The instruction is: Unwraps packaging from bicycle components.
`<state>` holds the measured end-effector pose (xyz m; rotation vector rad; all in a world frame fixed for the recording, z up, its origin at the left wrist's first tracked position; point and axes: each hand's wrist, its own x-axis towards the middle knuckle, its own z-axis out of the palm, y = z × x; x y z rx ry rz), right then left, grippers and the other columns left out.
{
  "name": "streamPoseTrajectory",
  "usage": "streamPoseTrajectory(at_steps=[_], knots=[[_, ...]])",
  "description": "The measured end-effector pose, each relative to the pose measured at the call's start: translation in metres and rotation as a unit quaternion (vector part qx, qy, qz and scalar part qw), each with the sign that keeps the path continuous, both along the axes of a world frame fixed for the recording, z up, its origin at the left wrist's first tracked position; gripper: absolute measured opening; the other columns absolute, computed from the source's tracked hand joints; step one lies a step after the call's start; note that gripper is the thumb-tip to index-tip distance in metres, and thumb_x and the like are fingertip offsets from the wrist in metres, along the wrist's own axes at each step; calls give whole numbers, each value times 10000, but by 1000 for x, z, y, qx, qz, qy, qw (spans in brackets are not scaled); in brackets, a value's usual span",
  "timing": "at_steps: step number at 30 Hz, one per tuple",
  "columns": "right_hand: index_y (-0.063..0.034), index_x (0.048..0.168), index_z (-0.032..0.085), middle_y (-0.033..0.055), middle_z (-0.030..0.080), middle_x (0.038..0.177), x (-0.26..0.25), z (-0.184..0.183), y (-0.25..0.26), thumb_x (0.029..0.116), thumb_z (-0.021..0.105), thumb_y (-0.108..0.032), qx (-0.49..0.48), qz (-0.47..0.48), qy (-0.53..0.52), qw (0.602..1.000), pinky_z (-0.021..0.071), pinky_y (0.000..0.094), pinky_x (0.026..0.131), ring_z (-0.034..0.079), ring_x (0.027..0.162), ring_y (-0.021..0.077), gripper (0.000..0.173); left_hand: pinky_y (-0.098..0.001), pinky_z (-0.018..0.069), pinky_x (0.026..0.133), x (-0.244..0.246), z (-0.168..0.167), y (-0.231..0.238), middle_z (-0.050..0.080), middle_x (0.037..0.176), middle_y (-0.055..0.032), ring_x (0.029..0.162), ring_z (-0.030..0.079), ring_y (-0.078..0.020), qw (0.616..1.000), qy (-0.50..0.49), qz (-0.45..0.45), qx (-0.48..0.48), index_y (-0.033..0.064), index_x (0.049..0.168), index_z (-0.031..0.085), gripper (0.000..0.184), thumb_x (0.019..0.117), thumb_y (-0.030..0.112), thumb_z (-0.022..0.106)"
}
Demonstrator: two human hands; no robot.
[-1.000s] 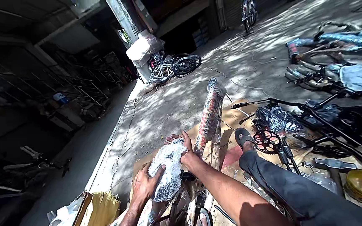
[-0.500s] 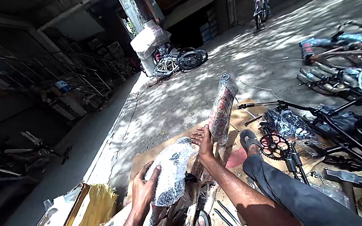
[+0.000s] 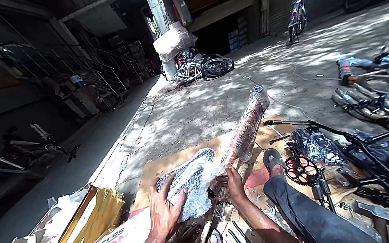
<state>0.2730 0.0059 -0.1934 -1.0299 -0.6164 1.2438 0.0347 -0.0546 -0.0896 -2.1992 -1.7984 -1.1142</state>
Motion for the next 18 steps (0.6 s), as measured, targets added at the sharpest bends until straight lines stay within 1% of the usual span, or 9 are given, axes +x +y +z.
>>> streamPoseTrajectory(at_steps=[2, 4, 6, 7, 9, 10, 12, 14, 18], knots=[[-8, 1293, 568, 165, 730, 1020, 4, -27, -29, 1056, 555, -177, -75, 83, -65, 992, 630, 417, 693, 742, 819, 263, 291, -668, 329, 1148, -1, -5, -11, 427, 1547, -251, 1466, 316, -502, 989, 131, -46, 40, 334, 1367, 652, 835, 725, 866, 609], [-26, 1292, 581, 130, 707, 1038, 17, -54, -56, 1026, 624, -265, -125, 230, -161, 951, 602, 394, 709, 712, 826, 222, 360, -709, 316, 1124, -5, -3, -15, 439, 1556, -212, 1471, 309, -506, 973, 220, -58, 29, 372, 1429, 583, 924, 687, 922, 552], [-58, 1242, 622, 115, 695, 994, 40, -85, -71, 1003, 629, -379, -102, 382, -335, 855, 571, 419, 755, 684, 822, 218, 400, -707, 298, 1134, -13, 2, -14, 453, 1553, -185, 1474, 329, -470, 961, 264, -81, 12, 366, 1427, 582, 876, 744, 911, 514], [-68, 1253, 639, 146, 705, 1029, 53, -93, -77, 990, 629, -426, -82, 445, -421, 786, 548, 497, 848, 687, 911, 275, 445, -692, 287, 1153, -18, 5, -15, 457, 1552, -172, 1486, 324, -439, 959, 262, -107, 0, 364, 1395, 609, 795, 794, 875, 515], [-72, 1281, 650, 216, 700, 1126, 72, -97, -88, 982, 634, -450, -50, 515, -531, 671, 476, 629, 958, 659, 1082, 396, 482, -643, 289, 1174, -25, 14, -16, 500, 1520, -120, 1481, 364, -356, 958, 235, -164, -14, 329, 1293, 681, 576, 899, 722, 532], [-63, 1271, 653, 238, 695, 1127, 80, -99, -93, 978, 635, -447, -46, 521, -562, 641, 462, 653, 964, 648, 1100, 427, 484, -616, 326, 1165, -25, 20, -18, 544, 1471, -110, 1438, 426, -335, 957, 218, -192, -14, 262, 1212, 727, 478, 932, 605, 546], [-42, 1242, 659, 250, 690, 1103, 94, -104, -103, 982, 629, -423, -62, 507, -588, 627, 462, 652, 960, 645, 1092, 439, 462, -581, 408, 1123, -19, 34, -27, 613, 1377, -112, 1350, 529, -326, 954, 206, -214, -28, 122, 1098, 743, 343, 943, 374, 569], [-47, 1208, 676, 231, 700, 1059, 103, -120, -108, 987, 635, -393, -72, 472, -589, 653, 488, 630, 937, 665, 1042, 414, 413, -575, 502, 1007, -16, 45, -35, 640, 1314, -159, 1239, 611, -350, 965, 192, -174, -45, 10, 1125, 695, 318, 901, 210, 592], [-88, 1215, 674, 189, 714, 1044, 103, -139, -118, 985, 657, -358, -90, 431, -589, 678, 513, 595, 931, 681, 1030, 373, 355, -698, 463, 892, -29, 55, -33, 640, 1114, -301, 1049, 633, -481, 993, 74, 11, -91, -55, 1192, 610, 314, 932, 119, 636]])
